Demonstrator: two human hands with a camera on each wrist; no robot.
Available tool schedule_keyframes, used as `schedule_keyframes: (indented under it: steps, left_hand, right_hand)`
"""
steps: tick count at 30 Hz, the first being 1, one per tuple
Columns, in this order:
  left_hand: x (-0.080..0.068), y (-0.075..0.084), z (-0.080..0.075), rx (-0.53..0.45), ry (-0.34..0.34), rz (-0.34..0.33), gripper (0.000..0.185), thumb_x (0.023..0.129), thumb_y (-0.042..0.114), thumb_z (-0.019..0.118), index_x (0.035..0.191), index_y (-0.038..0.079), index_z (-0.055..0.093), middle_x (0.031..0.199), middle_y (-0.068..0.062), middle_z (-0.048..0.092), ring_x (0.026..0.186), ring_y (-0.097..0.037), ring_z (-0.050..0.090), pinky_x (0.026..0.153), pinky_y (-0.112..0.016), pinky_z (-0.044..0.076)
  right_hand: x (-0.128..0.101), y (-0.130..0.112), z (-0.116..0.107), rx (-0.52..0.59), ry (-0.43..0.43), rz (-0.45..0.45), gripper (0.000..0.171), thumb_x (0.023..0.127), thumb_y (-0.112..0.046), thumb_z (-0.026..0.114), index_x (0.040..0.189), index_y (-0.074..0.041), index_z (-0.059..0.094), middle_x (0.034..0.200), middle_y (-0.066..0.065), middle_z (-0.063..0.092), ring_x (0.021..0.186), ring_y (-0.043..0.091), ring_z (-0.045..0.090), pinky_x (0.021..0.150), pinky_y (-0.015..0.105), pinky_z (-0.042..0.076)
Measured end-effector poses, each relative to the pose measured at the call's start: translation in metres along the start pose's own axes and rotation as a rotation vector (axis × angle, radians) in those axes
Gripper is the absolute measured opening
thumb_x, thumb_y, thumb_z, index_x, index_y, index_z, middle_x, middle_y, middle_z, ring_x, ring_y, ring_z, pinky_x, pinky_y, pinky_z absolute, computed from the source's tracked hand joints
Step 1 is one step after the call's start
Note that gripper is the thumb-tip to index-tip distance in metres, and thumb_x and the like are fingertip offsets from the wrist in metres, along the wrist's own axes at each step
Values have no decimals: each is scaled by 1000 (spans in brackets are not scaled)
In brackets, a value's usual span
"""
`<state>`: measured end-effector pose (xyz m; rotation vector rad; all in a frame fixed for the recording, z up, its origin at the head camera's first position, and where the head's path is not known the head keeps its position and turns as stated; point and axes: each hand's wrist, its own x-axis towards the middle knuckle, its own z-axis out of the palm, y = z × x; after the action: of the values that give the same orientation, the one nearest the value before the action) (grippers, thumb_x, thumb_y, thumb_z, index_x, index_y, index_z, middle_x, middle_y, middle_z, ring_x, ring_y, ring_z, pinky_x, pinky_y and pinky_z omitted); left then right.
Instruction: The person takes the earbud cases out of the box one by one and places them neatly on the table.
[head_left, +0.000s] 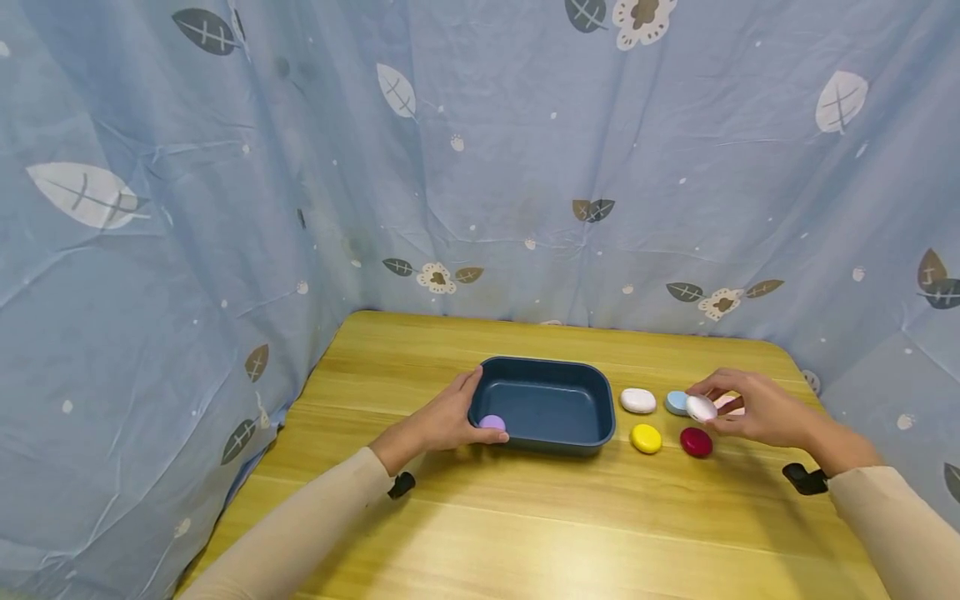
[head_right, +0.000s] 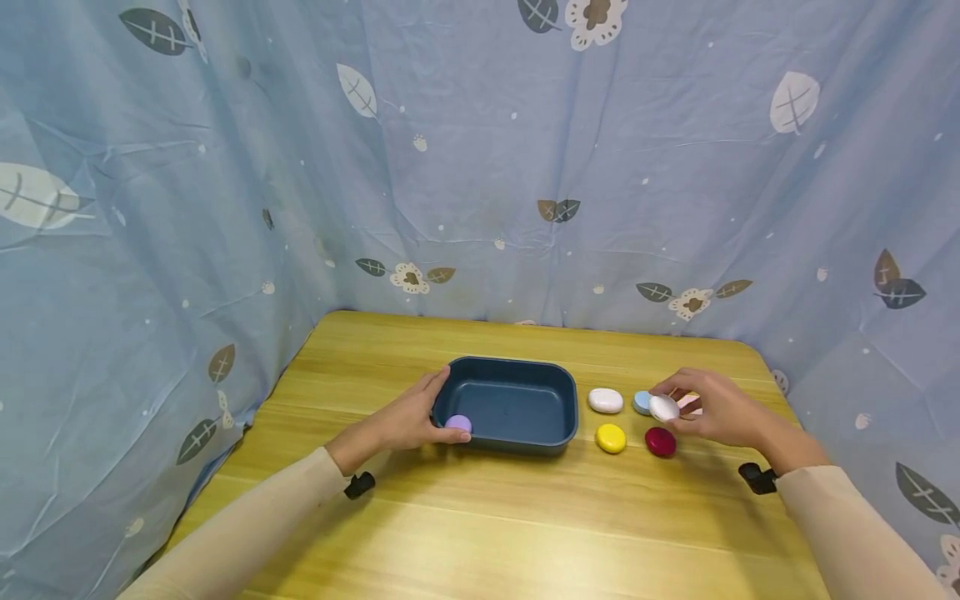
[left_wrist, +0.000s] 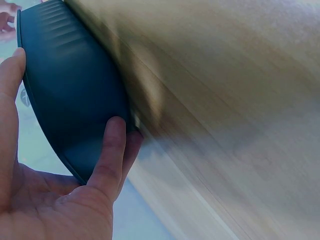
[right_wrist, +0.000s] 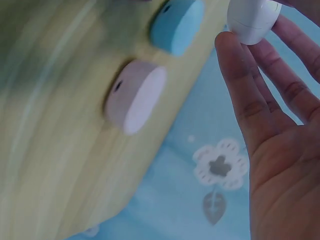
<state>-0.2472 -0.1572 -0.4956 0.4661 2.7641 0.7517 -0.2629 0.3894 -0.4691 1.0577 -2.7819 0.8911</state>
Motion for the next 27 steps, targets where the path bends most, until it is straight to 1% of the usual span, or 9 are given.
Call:
schedule_keyframes:
  steps: [4,9,11,14,20,22,27]
  left_hand:
    - [0,0,0,-2,-1,-2,142,90,77,91,189,10,14,194,-22,24,174,-43,42,139,-62,44]
    - [0,2,0,-4,-1,-3,142,90,76,91,189,10,13,194,-22,25,173,-44,44,138,-62,45]
    - [0,2,-1,0,-1,-3,142,90,77,91,189,10,13,194,-22,25,173,-44,44,138,-62,45]
    - [0,1,-1,2,-3,-4,142,90,77,90,189,10,13,194,-22,25,174,-44,43,139,-62,44]
    - [0,0,-1,5,-2,-4,142,90,77,90,189,10,13,194,-22,24,174,-44,43,139,-62,44]
    - [0,0,0,7,-1,-4,142,90,77,90,189,10,13,194,-22,24,174,-44,42,139,-62,43]
    - [0,0,0,11,-2,-1,142,90,78,90,189,10,13,194,-21,24,175,-43,42,140,-62,43]
  right_hand:
    - [-18,10,-2,-38,24,26,50,84,1,102,129,-11,83,117,0,80,101,-5,72,77,24,70]
    - [-35,21,-3,-93,66,20,53,78,4,105,125,-11,84,113,1,79,98,-6,69,72,21,68]
    - [-40,25,-3,-96,71,24,53,77,5,105,122,-11,84,111,1,78,98,-7,69,71,21,68]
    - [-46,31,-2,-101,61,39,51,76,4,106,119,-11,84,108,0,76,97,-9,68,70,21,68]
    - [-54,36,1,-97,48,89,50,76,2,107,118,-11,84,107,0,78,96,-10,67,69,22,67]
    - [-56,38,2,-97,29,100,49,77,0,107,119,-10,84,108,2,78,96,-11,66,70,21,67]
    - [-59,41,4,-98,-15,148,48,79,-5,107,120,-11,84,111,1,79,98,-13,66,72,21,68]
